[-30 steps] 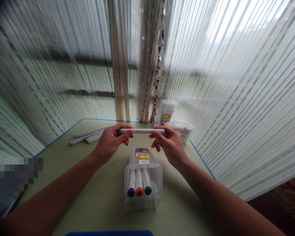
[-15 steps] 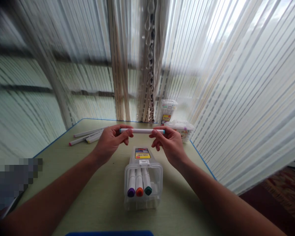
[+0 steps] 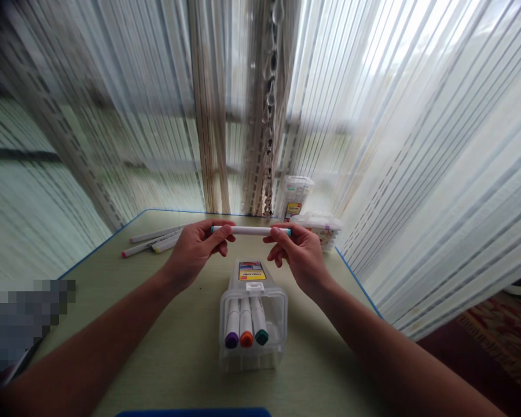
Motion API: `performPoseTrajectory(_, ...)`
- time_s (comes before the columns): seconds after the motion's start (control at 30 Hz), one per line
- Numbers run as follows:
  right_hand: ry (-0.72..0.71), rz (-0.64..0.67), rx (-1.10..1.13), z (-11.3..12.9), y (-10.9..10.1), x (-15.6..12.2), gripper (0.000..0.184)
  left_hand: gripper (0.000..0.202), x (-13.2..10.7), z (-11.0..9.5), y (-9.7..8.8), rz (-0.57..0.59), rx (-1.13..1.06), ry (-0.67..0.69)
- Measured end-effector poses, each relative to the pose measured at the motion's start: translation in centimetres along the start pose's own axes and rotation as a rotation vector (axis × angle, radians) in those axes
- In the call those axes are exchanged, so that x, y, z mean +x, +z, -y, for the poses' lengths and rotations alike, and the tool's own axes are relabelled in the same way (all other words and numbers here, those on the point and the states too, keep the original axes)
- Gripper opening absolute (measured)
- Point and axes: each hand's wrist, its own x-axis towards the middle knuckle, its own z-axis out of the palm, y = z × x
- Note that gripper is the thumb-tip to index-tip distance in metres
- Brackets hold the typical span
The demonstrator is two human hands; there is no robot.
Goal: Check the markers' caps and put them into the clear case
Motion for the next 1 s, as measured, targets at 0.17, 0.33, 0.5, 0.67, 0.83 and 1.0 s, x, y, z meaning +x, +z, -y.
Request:
performPoseTrajectory(0.17,0.003,0.011,0.017,-0.12,-0.09,0.02,0.033,0.033,0.02,-0.01,-0.01,0.0,-0.028,-0.021)
performPoseTrajectory(0.33,0.02,-0.002,0.012,-0.15,-0.14,0.07,0.034,0.032,0.03,0.01,-0.04,0.007,-0.063,-0.035)
performPoseTrajectory(0.5,0.029,0.005,0.017,-0.1,-0.18,0.11,0.036,0.033,0.11,0.14,-0.1,0.007,-0.115,-0.054)
performPoseTrajectory(0.67,0.054,0.008,0.038,0.09,-0.16,0.08,0.034,0.03,0.18,0.2,-0.1,0.002,-0.157,-0.071)
performPoseTrajectory(0.83,0.065,0.003,0.067,0.26,-0.06,0.06,0.032,0.031,0.05,0.12,-0.09,0.002,-0.189,-0.086)
performPoseTrajectory(1.0,0.078,0.013,0.088,0.29,-0.16,0.08,0.029,0.031,0.12,0.04,-0.14,0.003,-0.211,-0.094)
